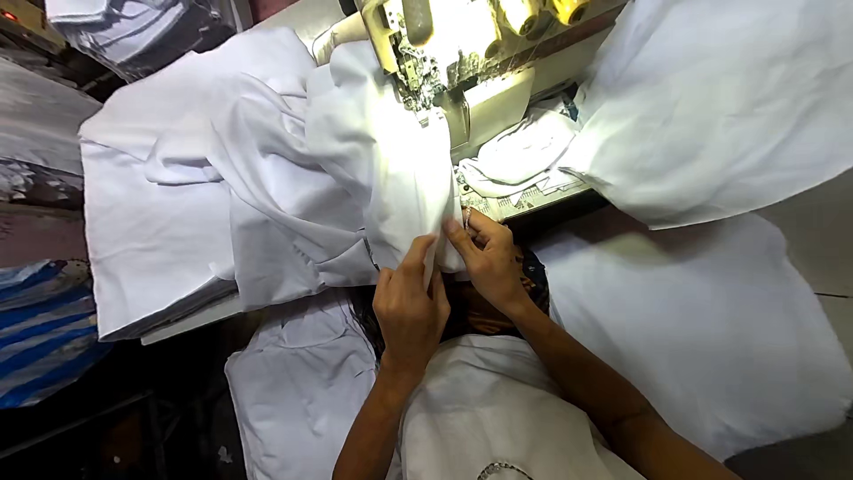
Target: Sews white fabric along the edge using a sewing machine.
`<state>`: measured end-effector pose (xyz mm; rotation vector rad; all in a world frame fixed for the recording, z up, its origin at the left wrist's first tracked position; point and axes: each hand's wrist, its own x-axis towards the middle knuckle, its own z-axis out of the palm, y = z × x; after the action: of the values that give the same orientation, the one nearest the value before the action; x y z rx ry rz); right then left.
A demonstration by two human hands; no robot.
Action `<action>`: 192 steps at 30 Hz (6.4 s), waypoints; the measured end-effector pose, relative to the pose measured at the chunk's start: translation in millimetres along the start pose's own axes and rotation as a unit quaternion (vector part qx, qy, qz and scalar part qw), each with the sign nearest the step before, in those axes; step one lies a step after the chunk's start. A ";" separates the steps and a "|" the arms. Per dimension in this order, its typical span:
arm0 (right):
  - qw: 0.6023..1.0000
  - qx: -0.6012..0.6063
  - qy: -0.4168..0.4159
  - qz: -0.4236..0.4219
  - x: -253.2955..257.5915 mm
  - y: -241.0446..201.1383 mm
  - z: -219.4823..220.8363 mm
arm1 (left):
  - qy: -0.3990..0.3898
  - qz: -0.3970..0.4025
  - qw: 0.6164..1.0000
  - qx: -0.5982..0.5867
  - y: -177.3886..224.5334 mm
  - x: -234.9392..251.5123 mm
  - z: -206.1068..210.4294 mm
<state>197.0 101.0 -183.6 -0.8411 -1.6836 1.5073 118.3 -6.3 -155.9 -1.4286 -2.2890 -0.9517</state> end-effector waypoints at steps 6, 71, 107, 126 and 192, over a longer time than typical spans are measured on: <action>1.000 0.000 0.004 -0.006 -0.9 -0.5 -0.9 | 0.069 0.045 0.996 0.036 -10.5 -0.9 -3.4; 0.998 -0.038 0.000 -0.043 13.1 -1.5 -12.0 | 0.007 -0.104 0.994 0.014 -104.2 41.5 -50.6; 1.000 -0.014 -0.003 -0.013 5.9 -21.7 -10.8 | -0.056 0.166 0.976 -0.129 -36.4 43.1 -37.5; 0.999 -0.038 0.020 -0.030 5.3 -10.0 -16.4 | 0.006 0.128 0.991 -0.036 -5.3 14.4 6.9; 0.998 -0.061 0.021 -0.017 23.3 -30.3 -18.3 | 0.013 0.208 0.977 0.045 -9.4 56.4 9.6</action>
<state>199.8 127.0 -150.3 -0.8973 -1.7639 1.3662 84.4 36.2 -135.8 -1.7461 -1.8736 -0.7230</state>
